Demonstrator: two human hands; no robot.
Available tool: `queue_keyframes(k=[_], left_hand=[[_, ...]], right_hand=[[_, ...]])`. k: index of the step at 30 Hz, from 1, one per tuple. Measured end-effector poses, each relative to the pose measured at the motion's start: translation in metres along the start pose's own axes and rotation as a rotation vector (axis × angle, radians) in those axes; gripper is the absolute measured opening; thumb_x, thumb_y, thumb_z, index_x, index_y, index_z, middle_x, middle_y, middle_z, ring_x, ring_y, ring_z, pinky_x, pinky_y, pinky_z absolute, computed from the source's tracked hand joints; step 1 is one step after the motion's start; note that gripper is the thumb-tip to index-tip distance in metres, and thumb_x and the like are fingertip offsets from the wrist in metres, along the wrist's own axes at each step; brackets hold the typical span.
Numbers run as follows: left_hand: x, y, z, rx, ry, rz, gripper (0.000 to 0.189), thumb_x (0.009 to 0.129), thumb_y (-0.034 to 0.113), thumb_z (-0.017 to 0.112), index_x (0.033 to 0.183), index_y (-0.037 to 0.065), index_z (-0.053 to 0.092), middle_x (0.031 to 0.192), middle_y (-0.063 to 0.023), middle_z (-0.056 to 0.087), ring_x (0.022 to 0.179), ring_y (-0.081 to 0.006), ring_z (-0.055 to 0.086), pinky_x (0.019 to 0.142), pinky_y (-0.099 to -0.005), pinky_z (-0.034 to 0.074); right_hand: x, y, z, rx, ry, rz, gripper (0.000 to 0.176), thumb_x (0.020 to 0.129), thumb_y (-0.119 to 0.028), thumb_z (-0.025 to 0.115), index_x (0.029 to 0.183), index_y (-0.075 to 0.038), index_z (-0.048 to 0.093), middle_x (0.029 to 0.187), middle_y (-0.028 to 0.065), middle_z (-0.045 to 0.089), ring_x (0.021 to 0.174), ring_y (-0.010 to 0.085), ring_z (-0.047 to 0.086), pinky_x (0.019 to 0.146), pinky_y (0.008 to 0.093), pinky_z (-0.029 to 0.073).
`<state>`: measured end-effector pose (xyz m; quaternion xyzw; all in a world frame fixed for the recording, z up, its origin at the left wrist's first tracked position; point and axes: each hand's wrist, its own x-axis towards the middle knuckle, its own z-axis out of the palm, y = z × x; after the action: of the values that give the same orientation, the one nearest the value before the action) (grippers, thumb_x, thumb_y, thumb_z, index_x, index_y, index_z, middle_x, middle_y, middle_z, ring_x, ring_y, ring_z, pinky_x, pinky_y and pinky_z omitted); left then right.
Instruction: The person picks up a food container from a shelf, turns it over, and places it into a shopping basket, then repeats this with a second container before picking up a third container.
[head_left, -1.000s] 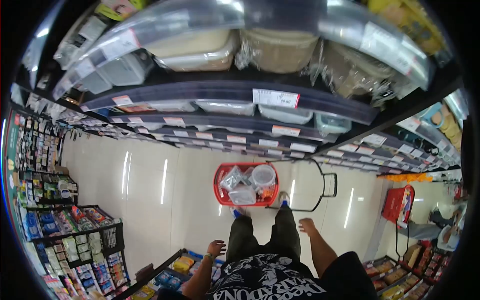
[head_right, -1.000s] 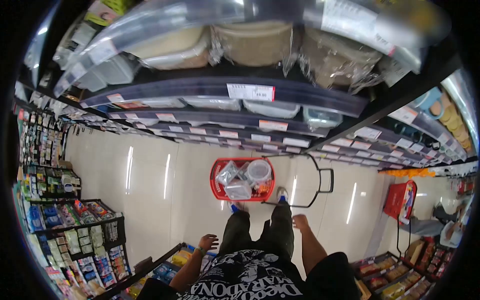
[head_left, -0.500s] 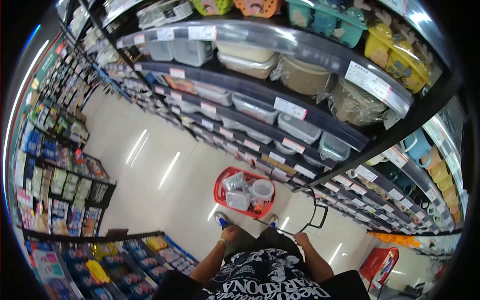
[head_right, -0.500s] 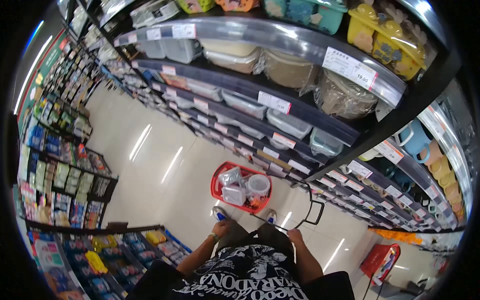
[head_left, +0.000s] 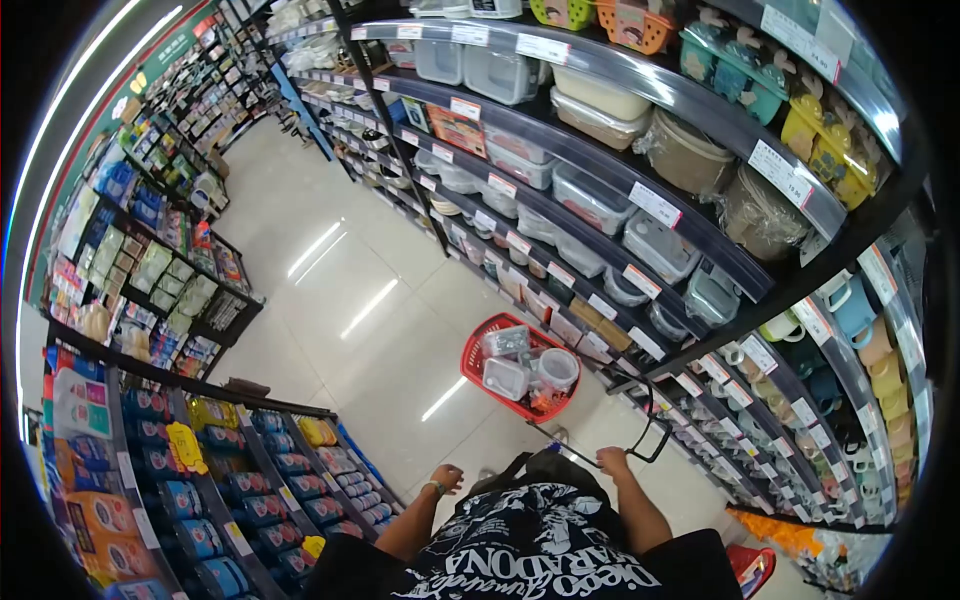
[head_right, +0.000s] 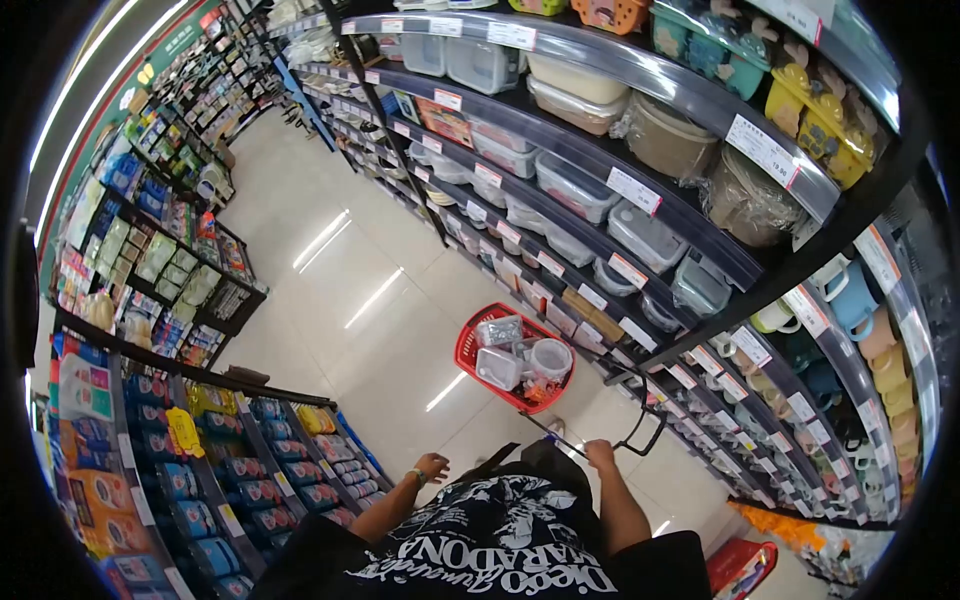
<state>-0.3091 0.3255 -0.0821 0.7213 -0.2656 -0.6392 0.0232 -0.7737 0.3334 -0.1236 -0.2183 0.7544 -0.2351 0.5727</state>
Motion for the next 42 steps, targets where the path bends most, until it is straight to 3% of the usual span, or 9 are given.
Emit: queue_keyframes(k=[9,17,22,25,28,30,33,38,42], left_hand=[[-0.011,-0.114,0.011,0.235,0.227,0.364,0.030,0.082,0.025,0.056,0.092,0.002,0.072,0.085,-0.0183,0.070,0.080,-0.0243,0.068,0.075,-0.0352,0.052],[-0.071,-0.144,-0.036,0.192,0.024,0.337,0.028,0.075,0.016,0.060,0.091,-0.004,0.071,0.078,-0.0101,0.070,0.067,-0.0160,0.062,0.063,-0.0284,0.050],[-0.017,-0.180,-0.066,0.456,-0.048,0.377,0.030,0.080,0.023,0.059,0.099,0.001,0.069,0.091,-0.0131,0.069,0.077,-0.0188,0.064,0.064,-0.0333,0.050],[0.023,-0.174,-0.080,0.627,-0.095,0.513,0.032,0.083,0.027,0.058,0.103,0.004,0.067,0.098,-0.0149,0.068,0.083,-0.0205,0.065,0.065,-0.0362,0.050],[0.064,-0.143,-0.106,1.084,-0.211,1.050,0.034,0.085,0.031,0.057,0.108,0.007,0.065,0.106,-0.0167,0.067,0.089,-0.0222,0.067,0.066,-0.0391,0.051],[0.012,-0.055,-0.071,0.029,-0.091,-0.060,0.031,0.090,0.026,0.054,0.113,0.006,0.062,0.113,-0.0112,0.066,0.092,-0.0214,0.066,0.072,-0.0371,0.054],[0.022,0.006,-0.058,-0.178,-0.137,0.083,0.030,0.090,0.021,0.054,0.115,0.006,0.059,0.104,-0.0104,0.067,0.083,-0.0227,0.067,0.066,-0.0362,0.055],[0.014,0.071,-0.043,-0.031,-0.062,0.248,0.032,0.090,0.022,0.051,0.116,0.007,0.060,0.105,-0.0110,0.067,0.083,-0.0214,0.067,0.064,-0.0341,0.056],[0.018,0.064,-0.042,-0.068,0.134,0.269,0.031,0.086,0.022,0.052,0.110,0.007,0.066,0.098,-0.0103,0.070,0.084,-0.0189,0.066,0.068,-0.0352,0.057]], right_hand=[[-0.082,0.036,0.080,-0.451,0.010,-0.109,0.022,0.076,-0.026,0.060,0.086,-0.011,0.073,0.096,0.0146,0.069,0.094,0.0307,0.065,0.086,0.0371,0.050],[-0.110,0.119,0.082,-0.793,0.036,-0.006,0.024,0.075,-0.025,0.056,0.085,-0.010,0.072,0.094,0.0160,0.068,0.091,0.0358,0.063,0.078,0.0446,0.052],[-0.099,0.201,0.081,-1.139,-0.135,-0.581,0.019,0.071,-0.029,0.061,0.079,-0.013,0.070,0.080,0.0155,0.067,0.078,0.0331,0.065,0.069,0.0436,0.053],[-0.092,0.213,0.084,-1.117,-0.266,-0.494,0.022,0.072,-0.032,0.061,0.080,-0.014,0.070,0.083,0.0146,0.067,0.079,0.0357,0.064,0.068,0.0446,0.051],[-0.094,0.178,0.077,-1.043,-0.374,-0.508,0.032,0.073,-0.039,0.061,0.076,-0.009,0.069,0.082,0.0183,0.067,0.080,0.0372,0.064,0.069,0.0448,0.049],[-0.081,0.131,0.080,-0.646,-0.463,-0.175,0.025,0.075,-0.028,0.066,0.071,-0.003,0.068,0.072,0.0147,0.063,0.066,0.0285,0.060,0.057,0.0419,0.047],[-0.075,0.053,0.079,-0.210,-0.363,0.199,0.021,0.075,-0.017,0.073,0.066,0.000,0.066,0.062,0.0101,0.060,0.051,0.0189,0.054,0.046,0.0382,0.044],[0.007,-0.083,0.101,-0.656,-0.319,-0.198,0.016,0.077,-0.023,0.068,0.075,-0.008,0.069,0.080,0.0089,0.067,0.069,0.0187,0.062,0.062,0.0376,0.050],[0.066,-0.165,0.126,-0.383,-0.341,-0.121,0.021,0.080,-0.028,0.064,0.086,-0.009,0.069,0.072,0.0100,0.066,0.064,0.0203,0.066,0.058,0.0374,0.052]])
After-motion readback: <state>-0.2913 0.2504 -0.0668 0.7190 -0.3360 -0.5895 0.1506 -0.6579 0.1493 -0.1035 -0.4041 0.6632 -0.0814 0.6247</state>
